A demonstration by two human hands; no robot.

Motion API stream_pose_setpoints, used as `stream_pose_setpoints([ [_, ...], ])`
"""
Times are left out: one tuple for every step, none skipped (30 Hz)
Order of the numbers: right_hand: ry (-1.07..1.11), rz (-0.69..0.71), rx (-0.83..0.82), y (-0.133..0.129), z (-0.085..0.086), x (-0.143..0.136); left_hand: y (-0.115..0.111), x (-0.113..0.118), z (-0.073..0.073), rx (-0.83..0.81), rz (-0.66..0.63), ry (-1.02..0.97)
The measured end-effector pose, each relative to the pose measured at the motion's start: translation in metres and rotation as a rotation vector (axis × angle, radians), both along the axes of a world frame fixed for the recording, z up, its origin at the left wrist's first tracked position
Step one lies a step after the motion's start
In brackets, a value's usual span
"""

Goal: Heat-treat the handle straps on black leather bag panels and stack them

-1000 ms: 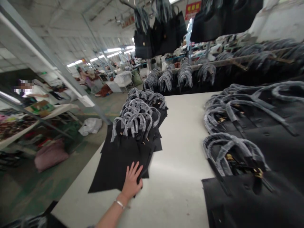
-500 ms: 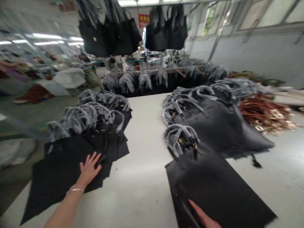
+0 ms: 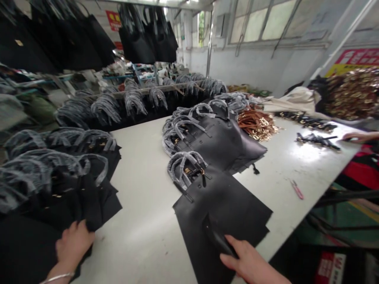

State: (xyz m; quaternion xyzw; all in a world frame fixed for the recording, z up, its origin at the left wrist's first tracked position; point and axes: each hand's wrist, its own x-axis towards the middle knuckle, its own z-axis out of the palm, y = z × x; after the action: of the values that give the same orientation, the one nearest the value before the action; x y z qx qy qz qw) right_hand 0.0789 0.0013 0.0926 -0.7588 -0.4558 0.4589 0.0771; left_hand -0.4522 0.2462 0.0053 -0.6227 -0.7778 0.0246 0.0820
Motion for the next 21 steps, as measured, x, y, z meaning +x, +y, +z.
stream_pose_setpoints([
  [0.045,-0.037,0.01,-0.001,-0.003,0.005,-0.004,0.033,0.001,0.034,-0.107,-0.038],
  [0.086,-0.069,0.028,-0.003,-0.007,0.01,-0.012,0.071,0.0,0.074,-0.234,-0.111],
  [0.117,-0.096,0.051,-0.004,-0.011,0.016,-0.021,0.112,-0.002,0.11,-0.347,-0.217],
  [0.14,-0.122,0.079,-0.005,-0.015,0.021,-0.033,0.156,-0.006,0.127,-0.461,-0.34],
  [0.157,-0.153,0.105,-0.006,-0.018,0.025,-0.046,0.2,-0.009,0.113,-0.587,-0.453],
  [0.173,-0.187,0.12,-0.006,-0.021,0.03,-0.06,0.243,-0.012,0.086,-0.697,-0.545],
  [0.188,-0.219,0.127,-0.007,-0.023,0.034,-0.073,0.283,-0.015,0.038,-0.793,-0.611],
  [0.202,-0.244,0.13,-0.007,-0.024,0.038,-0.085,0.319,-0.015,-0.013,-0.875,-0.653],
  [0.213,-0.262,0.133,-0.008,-0.025,0.042,-0.096,0.35,-0.014,-0.06,-0.941,-0.668],
  [0.221,-0.275,0.136,-0.008,-0.025,0.046,-0.105,0.375,-0.013,-0.09,-0.973,-0.667],
  [0.225,-0.284,0.137,-0.008,-0.024,0.05,-0.112,0.394,-0.01,-0.115,-0.995,-0.655],
  [0.224,-0.294,0.137,-0.009,-0.023,0.054,-0.117,0.407,-0.007,-0.139,-1.027,-0.637],
  [0.227,-0.307,0.138,-0.01,-0.022,0.057,-0.121,0.414,-0.005,-0.161,-1.057,-0.616],
  [0.232,-0.322,0.141,-0.011,-0.021,0.061,-0.124,0.418,-0.002,-0.185,-1.092,-0.595],
  [0.238,-0.341,0.147,-0.012,-0.019,0.065,-0.127,0.418,-0.001,-0.21,-1.13,-0.575],
  [0.245,-0.365,0.155,-0.013,-0.018,0.068,-0.129,0.415,0.001,-0.234,-1.163,-0.554],
  [0.252,-0.395,0.163,-0.014,-0.017,0.071,-0.131,0.411,0.002,-0.255,-1.191,-0.535],
  [0.263,-0.429,0.168,-0.014,-0.016,0.075,-0.134,0.406,0.003,-0.276,-1.216,-0.519],
  [0.275,-0.465,0.167,-0.014,-0.015,0.078,-0.138,0.401,0.003,-0.296,-1.237,-0.508],
  [0.288,-0.499,0.165,-0.014,-0.014,0.081,-0.142,0.396,0.004,-0.315,-1.253,-0.504],
  [0.309,-0.526,0.16,-0.012,-0.014,0.084,-0.147,0.39,0.005,-0.333,-1.264,-0.508],
])
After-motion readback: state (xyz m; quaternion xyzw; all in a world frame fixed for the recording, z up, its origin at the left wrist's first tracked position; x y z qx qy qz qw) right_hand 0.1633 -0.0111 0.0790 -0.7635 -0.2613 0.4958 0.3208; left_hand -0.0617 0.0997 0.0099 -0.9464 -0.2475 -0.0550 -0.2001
